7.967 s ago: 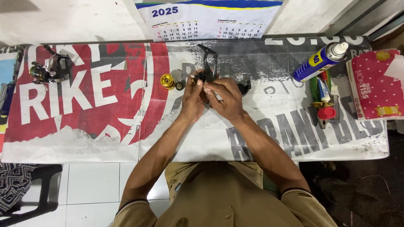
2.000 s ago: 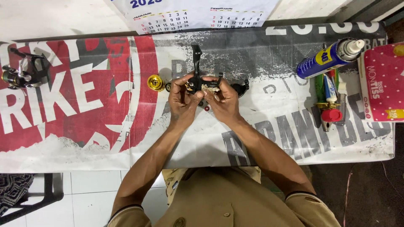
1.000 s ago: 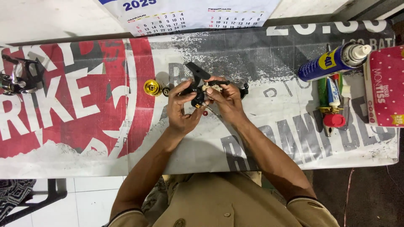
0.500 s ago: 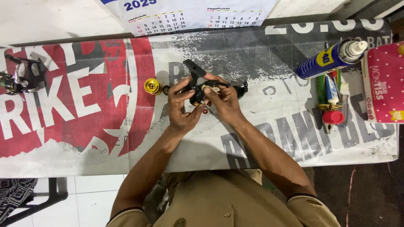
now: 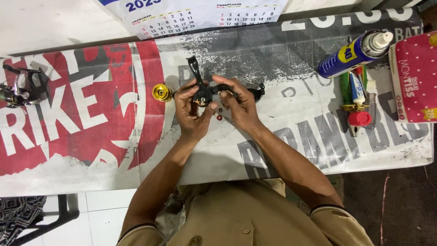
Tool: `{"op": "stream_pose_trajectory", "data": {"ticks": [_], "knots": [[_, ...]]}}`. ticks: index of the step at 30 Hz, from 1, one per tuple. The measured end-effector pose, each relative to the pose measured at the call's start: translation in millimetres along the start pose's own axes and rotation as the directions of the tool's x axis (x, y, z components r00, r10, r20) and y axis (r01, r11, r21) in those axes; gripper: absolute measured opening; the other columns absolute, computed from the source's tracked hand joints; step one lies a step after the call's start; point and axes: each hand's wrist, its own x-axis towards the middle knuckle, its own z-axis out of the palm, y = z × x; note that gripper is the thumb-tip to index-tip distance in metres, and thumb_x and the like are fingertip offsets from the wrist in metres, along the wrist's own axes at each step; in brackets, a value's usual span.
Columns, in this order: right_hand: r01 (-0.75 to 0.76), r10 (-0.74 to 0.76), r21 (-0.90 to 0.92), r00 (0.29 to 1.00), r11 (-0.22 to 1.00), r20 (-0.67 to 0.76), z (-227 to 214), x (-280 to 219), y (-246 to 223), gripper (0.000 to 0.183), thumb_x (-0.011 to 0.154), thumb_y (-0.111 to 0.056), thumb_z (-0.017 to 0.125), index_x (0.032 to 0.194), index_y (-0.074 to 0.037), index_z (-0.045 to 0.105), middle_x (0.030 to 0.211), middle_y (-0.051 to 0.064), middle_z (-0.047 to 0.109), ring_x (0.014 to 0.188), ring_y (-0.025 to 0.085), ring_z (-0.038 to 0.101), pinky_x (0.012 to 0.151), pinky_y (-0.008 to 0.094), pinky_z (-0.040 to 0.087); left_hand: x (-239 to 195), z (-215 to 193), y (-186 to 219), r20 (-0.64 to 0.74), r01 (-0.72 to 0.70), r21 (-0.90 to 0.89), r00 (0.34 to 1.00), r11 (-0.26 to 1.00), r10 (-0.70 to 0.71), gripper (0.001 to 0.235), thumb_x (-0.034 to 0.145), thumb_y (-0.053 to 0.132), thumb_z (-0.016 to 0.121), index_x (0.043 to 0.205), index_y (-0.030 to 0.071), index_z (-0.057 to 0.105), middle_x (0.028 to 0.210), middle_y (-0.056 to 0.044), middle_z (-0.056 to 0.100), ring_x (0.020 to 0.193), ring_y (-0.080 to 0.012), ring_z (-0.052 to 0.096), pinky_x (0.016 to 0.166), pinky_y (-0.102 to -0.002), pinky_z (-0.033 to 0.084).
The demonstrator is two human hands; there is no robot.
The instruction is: The person sits on the floor and cleans a disassembled fishing reel using a white cloth. They wipe the black reel body and handle, then clean a gold-colored spool and other small components before reassembling the reel.
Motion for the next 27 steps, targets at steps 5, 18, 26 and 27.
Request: {"op": "stream_pose_trajectory", "data": {"ticks": [5, 18, 26, 27], "knots": [[0.016, -0.017, -0.036, 0.999, 0.999, -0.033, -1.9, -3.4, 6.7, 0.036, 0.107, -0.005, 0.057, 0.141, 0.004, 0.061, 0.093, 0.006, 0.056, 0.065, 0.006, 0.053, 0.060, 0.025, 0.051, -4.5, -3.7, -8.2, -0.037, 0.079, -0.116, 0.996, 0.990, -0.084, 0.046, 0.096, 0.006, 0.075, 0.128, -0.002, 0.044, 0.140, -0.022, 0.046, 0.128, -0.0384, 0.059, 0.102, -0.044, 0.055], [0.106, -0.116, -0.162, 0.991, 0.981, -0.059, 6.4, 0.7, -2.6, 0.039, 0.105, -0.006, 0.063, 0.143, 0.001, 0.061, 0.093, 0.003, 0.054, 0.069, 0.008, 0.059, 0.066, 0.026, 0.053, 0.9, -5.5, -7.7, -0.107, 0.103, -0.198, 0.986, 0.975, -0.126, 0.045, 0.093, 0.000, 0.077, 0.128, -0.003, 0.048, 0.126, -0.018, 0.059, 0.118, -0.0231, 0.063, 0.092, -0.033, 0.058], [0.194, -0.213, -0.332, 0.977, 0.923, -0.023, 6.1, 2.8, -4.7, 0.033, 0.104, -0.010, 0.068, 0.135, 0.000, 0.069, 0.100, 0.009, 0.065, 0.089, 0.013, 0.059, 0.082, 0.031, 0.050, 2.8, -1.8, 11.2, -0.028, 0.075, -0.072, 0.997, 0.995, -0.077, 0.044, 0.096, 0.005, 0.079, 0.130, 0.003, 0.050, 0.138, -0.017, 0.054, 0.134, -0.0312, 0.053, 0.100, -0.039, 0.055], [0.195, -0.214, -0.332, 0.977, 0.923, -0.020, 2.5, 0.6, 0.6, 0.033, 0.104, -0.010, 0.068, 0.135, 0.000, 0.069, 0.100, 0.009, 0.065, 0.089, 0.013, 0.059, 0.082, 0.031, 0.050, 0.2, -2.5, 7.9, -0.029, 0.073, -0.072, 0.997, 0.995, -0.075, 0.044, 0.096, 0.005, 0.079, 0.130, 0.003, 0.050, 0.138, -0.017, 0.054, 0.134, -0.0312, 0.053, 0.100, -0.039, 0.055]]}}
